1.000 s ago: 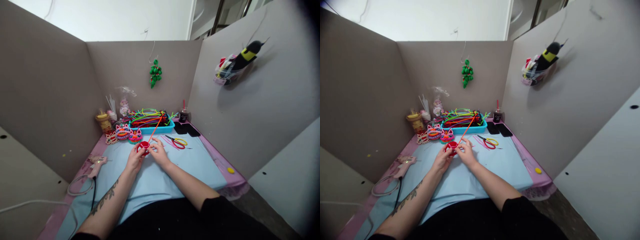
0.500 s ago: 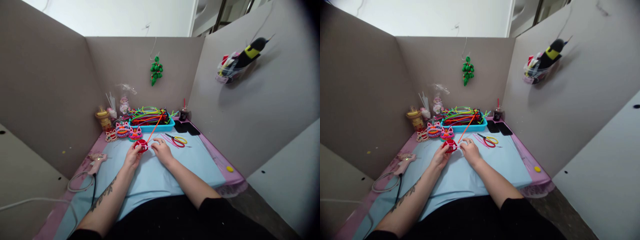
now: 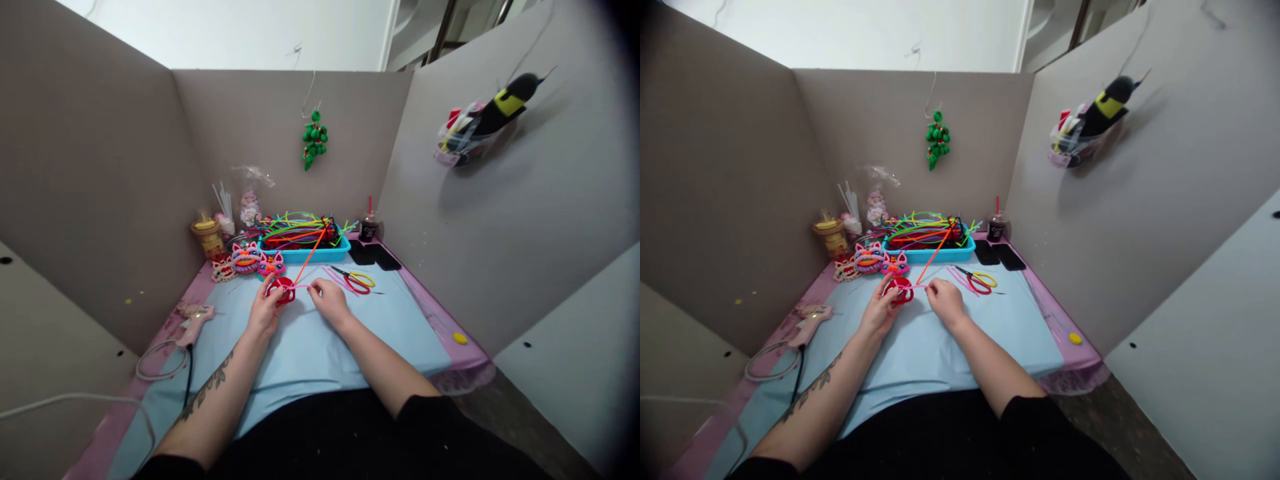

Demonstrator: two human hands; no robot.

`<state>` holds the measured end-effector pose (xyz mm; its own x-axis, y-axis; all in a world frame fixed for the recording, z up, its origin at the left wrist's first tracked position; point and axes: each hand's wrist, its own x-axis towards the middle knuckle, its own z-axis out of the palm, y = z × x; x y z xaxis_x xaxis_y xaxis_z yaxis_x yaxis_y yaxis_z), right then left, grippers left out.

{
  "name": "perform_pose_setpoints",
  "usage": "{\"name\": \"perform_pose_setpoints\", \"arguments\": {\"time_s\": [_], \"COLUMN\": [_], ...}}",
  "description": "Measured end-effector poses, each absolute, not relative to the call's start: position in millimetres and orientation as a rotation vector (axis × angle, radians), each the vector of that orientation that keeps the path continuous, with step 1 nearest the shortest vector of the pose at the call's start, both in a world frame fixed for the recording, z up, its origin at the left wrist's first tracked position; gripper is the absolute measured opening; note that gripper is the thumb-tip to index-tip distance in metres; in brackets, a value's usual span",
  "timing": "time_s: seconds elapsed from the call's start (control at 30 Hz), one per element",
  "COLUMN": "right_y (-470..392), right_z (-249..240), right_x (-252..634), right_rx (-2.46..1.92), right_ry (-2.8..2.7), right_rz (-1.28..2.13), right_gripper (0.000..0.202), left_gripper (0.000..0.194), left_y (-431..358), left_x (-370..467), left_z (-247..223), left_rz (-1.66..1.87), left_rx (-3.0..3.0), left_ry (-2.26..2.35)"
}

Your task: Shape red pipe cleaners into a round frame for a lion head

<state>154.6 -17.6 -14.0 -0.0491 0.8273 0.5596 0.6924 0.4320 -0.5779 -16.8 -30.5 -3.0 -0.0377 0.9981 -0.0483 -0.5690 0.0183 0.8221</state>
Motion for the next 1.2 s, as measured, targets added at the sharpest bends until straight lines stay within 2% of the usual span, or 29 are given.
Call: {"name": "perform_pose_setpoints", "arguments": {"time_s": [0.13, 0.27, 0.57, 0.7, 1.03, 1.2], "right_y": [-22, -28, -21, -16, -15, -14], "right_z": [-9, -4, -12, -18, -15, -18], "right_x": [151, 144, 129, 126, 131, 133], "right_rx": [-1.107, -0.919, -0.838, -0.825, -1.049, -1.100], "right_ry": [-1.537, -1.424, -1.227, -1.214, -1.463, -1.453], "right_rz": [0.619, 0.831, 1.162, 1.119, 0.706, 0.653], "right_gripper": [0.016, 0.017, 0.018, 0.019, 0.011, 0.006], "left_gripper": [0.047, 0.035, 0.033, 0.045, 0.064, 0.071], "left_y": [-29, -27, -30, -30, -29, -30], "left_x": [-18, -17, -18, -15, -10, -9], "left_z": [-4, -4, -5, -7, -9, -8], "left_rz": [1.446, 1.449, 1.396, 1.407, 1.554, 1.529], "left_rx": [0.640, 0.589, 0.624, 0.669, 0.800, 0.826], "left_ry": [0.850, 0.857, 0.735, 0.701, 0.745, 0.697]}}
